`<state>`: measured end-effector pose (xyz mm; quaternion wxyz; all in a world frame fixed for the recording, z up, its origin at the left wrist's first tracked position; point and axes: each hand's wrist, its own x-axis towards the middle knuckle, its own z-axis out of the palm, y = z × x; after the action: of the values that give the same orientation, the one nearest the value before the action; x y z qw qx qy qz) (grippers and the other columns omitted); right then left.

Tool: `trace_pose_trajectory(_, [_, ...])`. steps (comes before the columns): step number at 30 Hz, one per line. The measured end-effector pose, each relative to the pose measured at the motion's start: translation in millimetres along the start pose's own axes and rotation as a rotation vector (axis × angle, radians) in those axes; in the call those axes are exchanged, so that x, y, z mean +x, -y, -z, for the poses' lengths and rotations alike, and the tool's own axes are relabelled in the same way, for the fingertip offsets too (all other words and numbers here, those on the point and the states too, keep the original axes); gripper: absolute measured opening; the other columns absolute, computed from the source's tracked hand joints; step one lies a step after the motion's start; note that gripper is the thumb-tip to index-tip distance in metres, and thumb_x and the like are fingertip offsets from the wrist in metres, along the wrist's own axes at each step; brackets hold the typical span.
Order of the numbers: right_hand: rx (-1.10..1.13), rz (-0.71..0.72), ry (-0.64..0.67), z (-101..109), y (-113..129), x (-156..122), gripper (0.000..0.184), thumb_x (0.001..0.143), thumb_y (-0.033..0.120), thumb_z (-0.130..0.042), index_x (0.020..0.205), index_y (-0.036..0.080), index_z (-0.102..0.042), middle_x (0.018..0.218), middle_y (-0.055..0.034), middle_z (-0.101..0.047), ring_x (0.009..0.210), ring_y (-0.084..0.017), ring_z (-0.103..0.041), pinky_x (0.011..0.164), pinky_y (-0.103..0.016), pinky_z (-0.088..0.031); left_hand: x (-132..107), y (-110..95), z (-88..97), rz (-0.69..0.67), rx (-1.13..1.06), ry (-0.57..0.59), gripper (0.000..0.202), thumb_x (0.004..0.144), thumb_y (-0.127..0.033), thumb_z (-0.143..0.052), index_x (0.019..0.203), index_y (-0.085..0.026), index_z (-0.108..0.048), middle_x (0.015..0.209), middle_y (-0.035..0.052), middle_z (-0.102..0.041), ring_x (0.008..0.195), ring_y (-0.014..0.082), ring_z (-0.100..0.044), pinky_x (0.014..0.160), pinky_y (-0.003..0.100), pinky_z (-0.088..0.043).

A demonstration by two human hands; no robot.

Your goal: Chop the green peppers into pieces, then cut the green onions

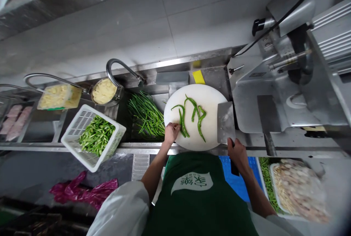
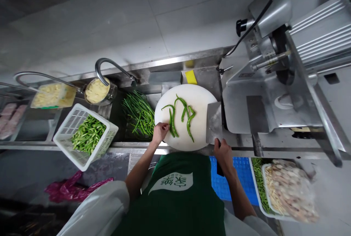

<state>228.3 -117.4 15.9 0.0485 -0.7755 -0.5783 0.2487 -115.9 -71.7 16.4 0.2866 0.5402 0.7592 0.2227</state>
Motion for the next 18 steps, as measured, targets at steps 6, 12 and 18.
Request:
trace_pose_trajectory(6, [-0.006,-0.029,0.048,7.4,5.7,-0.3,0.036,0.102,0.039,-0.043,0.093,0.013,-0.067,0.079,-0.0121,-0.067,0.075,-0.023,-0.06,0.066,-0.03,-0.034,45.1,-79.1,-40.4,-0.067,0.089,0.03,0.029,0.098,-0.039,-0.058,0.092,-0.016,-0.074,0.086,0.0097,-0.073,0.08,0.0205,-0.068,0.08,0.03,-0.05])
trace_pose_trajectory(12, [0.001,-0.091,0.11,13.6,11.9,-1.3,0.038,0.103,0.039,-0.042,0.1,0.011,-0.067,0.083,-0.0129,-0.068,0.076,-0.023,-0.061,0.066,-0.03,-0.034,90.4,-112.1,-62.5,0.123,0.135,0.153,0.021,0.085,-0.035,-0.073,0.093,-0.015,-0.073,0.09,0.0116,-0.074,0.085,0.0224,-0.069,0.076,0.029,-0.049])
trace_pose_trajectory(18, [0.039,-0.111,0.118,11.2,10.4,-1.4,0.039,0.103,0.04,-0.041,0.103,0.011,-0.068,0.084,-0.0124,-0.069,0.076,-0.023,-0.062,0.067,-0.029,-0.035,82.7,-110.3,-34.6,0.052,-0.333,0.154,0.016,0.081,-0.027,-0.066,0.081,-0.012,-0.072,0.073,0.0032,-0.069,0.063,0.0127,-0.058,0.062,0.023,-0.043])
